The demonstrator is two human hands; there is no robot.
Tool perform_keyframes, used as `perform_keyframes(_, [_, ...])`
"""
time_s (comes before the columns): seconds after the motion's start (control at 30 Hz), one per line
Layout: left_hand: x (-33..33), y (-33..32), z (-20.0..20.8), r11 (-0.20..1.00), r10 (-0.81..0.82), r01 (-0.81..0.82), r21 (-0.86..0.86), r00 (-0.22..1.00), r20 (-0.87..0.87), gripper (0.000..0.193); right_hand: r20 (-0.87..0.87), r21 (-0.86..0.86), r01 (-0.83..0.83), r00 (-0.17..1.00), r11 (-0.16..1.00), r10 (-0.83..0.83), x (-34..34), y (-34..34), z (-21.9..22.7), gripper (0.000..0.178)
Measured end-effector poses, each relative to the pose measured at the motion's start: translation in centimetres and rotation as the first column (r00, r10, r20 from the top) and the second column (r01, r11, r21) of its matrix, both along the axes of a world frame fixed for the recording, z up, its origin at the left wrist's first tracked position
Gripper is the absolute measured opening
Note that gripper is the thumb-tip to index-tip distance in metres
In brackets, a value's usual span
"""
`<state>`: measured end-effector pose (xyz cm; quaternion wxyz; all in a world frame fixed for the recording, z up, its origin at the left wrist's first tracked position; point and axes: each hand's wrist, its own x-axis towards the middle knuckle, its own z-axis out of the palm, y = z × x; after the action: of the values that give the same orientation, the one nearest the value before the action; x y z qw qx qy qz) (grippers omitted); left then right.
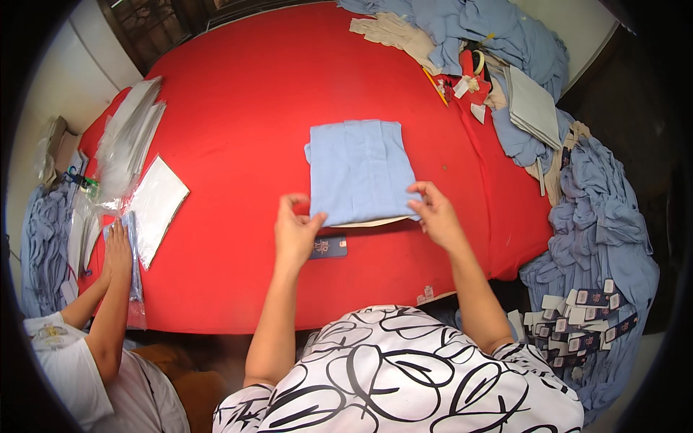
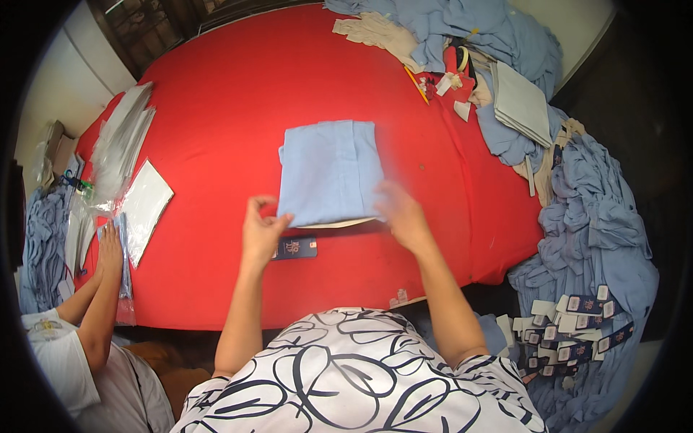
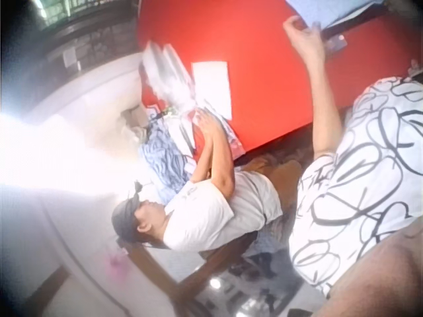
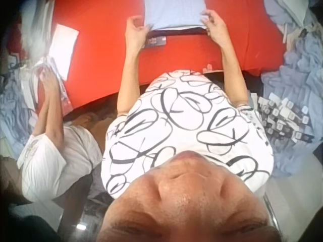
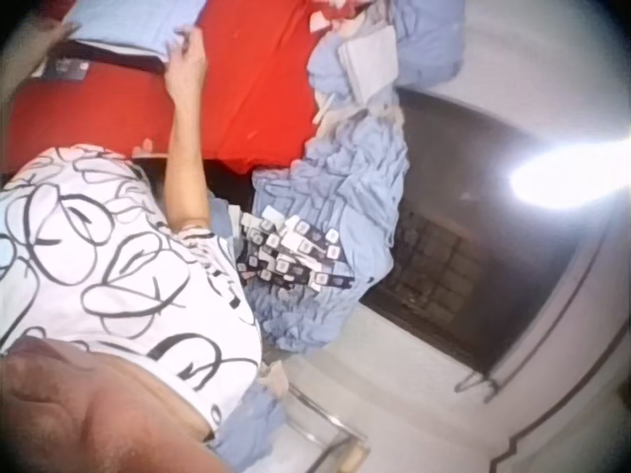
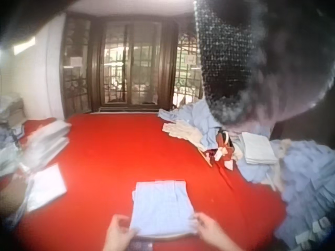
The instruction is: The person folds shirts by hand on a red surface, placing a piece of cardboard inside each one and tucking the fabric around it. The person then stacks the folded shirts.
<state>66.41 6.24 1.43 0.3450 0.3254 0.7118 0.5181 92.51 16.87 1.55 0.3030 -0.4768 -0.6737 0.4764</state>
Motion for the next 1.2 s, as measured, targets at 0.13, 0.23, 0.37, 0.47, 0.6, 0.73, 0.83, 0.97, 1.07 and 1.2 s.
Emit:
perform_keyframes(0.13, [-0.7,-0.3,11.3,0.872,-0.227,0.166,0.461,0.971,0.079,0.028,-0.399,0.011,-0.236,0.890,0.972,0.221,2.3,1.0,12.1,0.019])
perform_keyframes(0.23, [-0.7,0.3,16.8,0.740,-0.302,0.256,0.622,0.953,-0.033,0.025,-0.318,0.174,-0.250,0.901,0.953,0.294,2.5,2.8,17.7,0.026])
perform_keyframes(0.37, [-2.3,4.1,14.5,0.915,-0.256,0.284,0.286,0.958,-0.132,0.023,0.064,0.108,-0.292,0.956,0.950,0.287,2.4,9.0,14.6,0.024])
perform_keyframes(0.47, [-3.1,8.7,7.2,0.972,-0.214,0.233,0.029,0.930,-0.299,0.021,0.183,0.040,-0.239,0.956,0.970,0.228,0.8,12.9,6.6,0.019])
perform_keyframes(0.6, [-4.9,13.1,-0.2,0.974,-0.224,0.210,-0.081,0.938,-0.263,0.020,-0.075,-0.172,-0.191,0.981,0.966,0.180,-1.3,15.6,-1.3,0.014])
perform_keyframes(0.73, [-5.4,14.7,-2.5,0.947,-0.289,0.242,-0.211,0.930,-0.228,0.018,0.024,-0.061,-0.137,0.990,0.989,0.138,-1.5,16.5,-5.3,0.013])
perform_keyframes(0.83, [-4.8,15.4,-2.2,0.930,-0.328,0.258,-0.262,0.904,-0.273,0.018,0.148,0.078,-0.046,0.988,0.996,0.034,-1.2,16.6,-5.9,0.014])
perform_keyframes(0.97, [-5.9,13.5,-1.5,0.949,-0.310,0.312,-0.049,0.950,0.035,0.019,0.301,0.467,-0.034,0.946,0.884,-0.123,-2.2,11.0,-0.6,0.024])
perform_keyframes(1.07, [-6.9,13.5,-2.4,0.919,-0.393,0.394,0.012,0.911,0.128,0.025,0.561,0.300,-0.439,0.799,0.847,0.215,-3.1,4.8,2.0,0.046])
perform_keyframes(1.2, [-7.3,14.5,-2.4,0.894,-0.416,0.405,-0.191,0.909,-0.020,0.030,0.647,0.190,-0.525,0.703,0.830,0.296,-3.5,2.0,2.5,0.057])
